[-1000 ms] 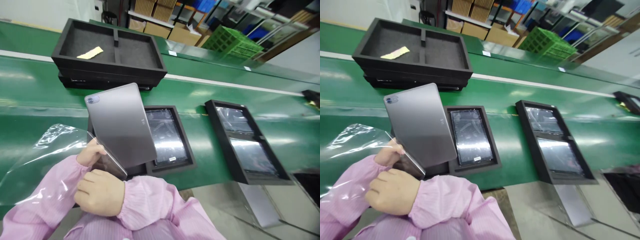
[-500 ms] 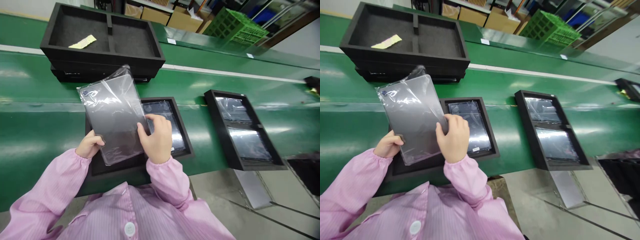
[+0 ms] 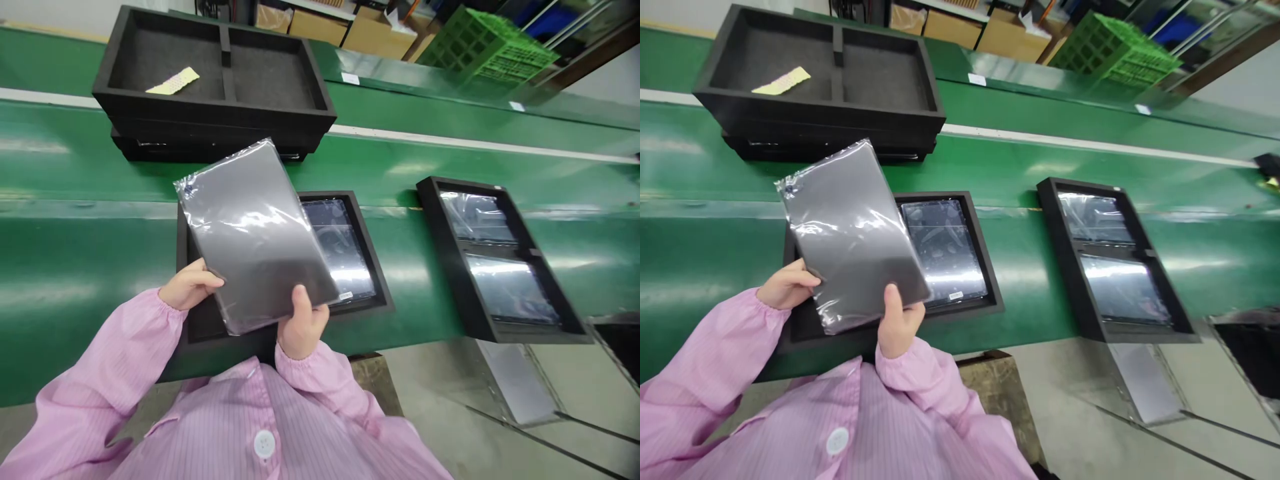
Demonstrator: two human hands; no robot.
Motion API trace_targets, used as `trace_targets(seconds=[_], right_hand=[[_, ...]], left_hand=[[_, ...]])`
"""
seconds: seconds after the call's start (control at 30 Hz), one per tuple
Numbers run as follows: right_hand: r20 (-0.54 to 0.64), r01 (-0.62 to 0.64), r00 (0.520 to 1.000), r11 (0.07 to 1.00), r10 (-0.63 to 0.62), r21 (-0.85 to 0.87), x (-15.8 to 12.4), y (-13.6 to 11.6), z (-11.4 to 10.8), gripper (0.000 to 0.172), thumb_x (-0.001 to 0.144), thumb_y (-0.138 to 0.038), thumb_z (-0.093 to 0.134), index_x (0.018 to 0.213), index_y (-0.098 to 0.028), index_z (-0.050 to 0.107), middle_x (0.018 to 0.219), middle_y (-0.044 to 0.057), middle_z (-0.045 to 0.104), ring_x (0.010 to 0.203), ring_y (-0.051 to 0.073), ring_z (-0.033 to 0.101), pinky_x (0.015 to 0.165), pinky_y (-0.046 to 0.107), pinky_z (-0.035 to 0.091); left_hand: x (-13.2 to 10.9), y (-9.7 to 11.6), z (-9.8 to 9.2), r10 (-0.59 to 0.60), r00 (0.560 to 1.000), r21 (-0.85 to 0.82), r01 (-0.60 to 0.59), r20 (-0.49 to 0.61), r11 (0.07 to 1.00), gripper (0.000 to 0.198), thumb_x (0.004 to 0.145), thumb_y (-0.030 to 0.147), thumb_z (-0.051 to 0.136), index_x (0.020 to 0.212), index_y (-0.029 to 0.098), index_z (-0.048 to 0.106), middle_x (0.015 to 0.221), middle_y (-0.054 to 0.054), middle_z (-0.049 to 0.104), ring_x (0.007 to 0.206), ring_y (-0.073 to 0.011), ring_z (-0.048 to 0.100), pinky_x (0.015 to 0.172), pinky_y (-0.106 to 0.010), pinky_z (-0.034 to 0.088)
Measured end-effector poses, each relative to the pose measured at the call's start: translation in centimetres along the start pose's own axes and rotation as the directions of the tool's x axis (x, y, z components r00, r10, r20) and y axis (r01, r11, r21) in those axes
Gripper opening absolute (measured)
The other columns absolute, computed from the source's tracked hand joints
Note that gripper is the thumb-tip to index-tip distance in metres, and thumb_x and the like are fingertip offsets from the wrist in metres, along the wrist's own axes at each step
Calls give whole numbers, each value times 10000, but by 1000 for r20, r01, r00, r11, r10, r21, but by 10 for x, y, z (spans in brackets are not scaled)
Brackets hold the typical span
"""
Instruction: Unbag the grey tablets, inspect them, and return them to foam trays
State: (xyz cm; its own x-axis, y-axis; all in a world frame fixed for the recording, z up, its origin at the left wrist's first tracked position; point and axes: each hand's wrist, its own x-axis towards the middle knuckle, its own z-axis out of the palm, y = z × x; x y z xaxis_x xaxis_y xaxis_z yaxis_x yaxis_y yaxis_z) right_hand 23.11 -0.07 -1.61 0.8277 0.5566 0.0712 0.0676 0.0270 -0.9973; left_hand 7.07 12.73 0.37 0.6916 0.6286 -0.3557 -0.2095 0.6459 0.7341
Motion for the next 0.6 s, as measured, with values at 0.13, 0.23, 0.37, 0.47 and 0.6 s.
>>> trace_targets(seconds=[0.13,0.23,0.37,0.47,0.6], right_hand=[[35,591,806,798,-591,-116,2,-2,-17,298,899,-280,611,1185,-215,665,1016,109,723,947,284,731,821,454,625],[399,864,444,501,-802,46,12,-15,-20,438,863,-122,640,1285,-235,623,1129,96,716,1127,253,681,931,408,608],[767,919,115,361,-631,160,10,-20,5,315,926,-92,565,1228,-114,652,1245,157,673,1254,246,597,1061,411,524],[880,881,63,440,-472,173,8,-15,19,261,961,-254,582,1157,-116,686,1267,165,665,1225,250,616,1049,437,517],[868,738,258,666,-424,106,45,-21,-5,196,967,-314,578,1020,-205,732,1016,47,771,943,154,723,965,340,554]], left_hand=[[1,2,2,-25,986,-102,42,162,994,518,786,310,659,1295,225,609,1348,-87,633,1366,-295,475,1083,-436,392],[0,5,2,-6,987,-211,40,161,977,624,804,514,628,1360,241,546,1392,-93,599,1412,-332,416,1115,-499,366],[-4,14,6,-35,999,-250,42,32,967,702,780,625,629,1321,182,558,1254,-130,673,1285,-382,541,1078,-538,423],[-3,18,14,-15,993,-187,-8,-118,982,582,811,544,620,1251,164,605,1175,-133,703,1210,-379,601,1033,-527,479],[2,3,24,209,890,106,-181,-406,978,475,810,389,625,1240,187,628,1353,-100,624,1352,-326,498,1122,-435,429]])
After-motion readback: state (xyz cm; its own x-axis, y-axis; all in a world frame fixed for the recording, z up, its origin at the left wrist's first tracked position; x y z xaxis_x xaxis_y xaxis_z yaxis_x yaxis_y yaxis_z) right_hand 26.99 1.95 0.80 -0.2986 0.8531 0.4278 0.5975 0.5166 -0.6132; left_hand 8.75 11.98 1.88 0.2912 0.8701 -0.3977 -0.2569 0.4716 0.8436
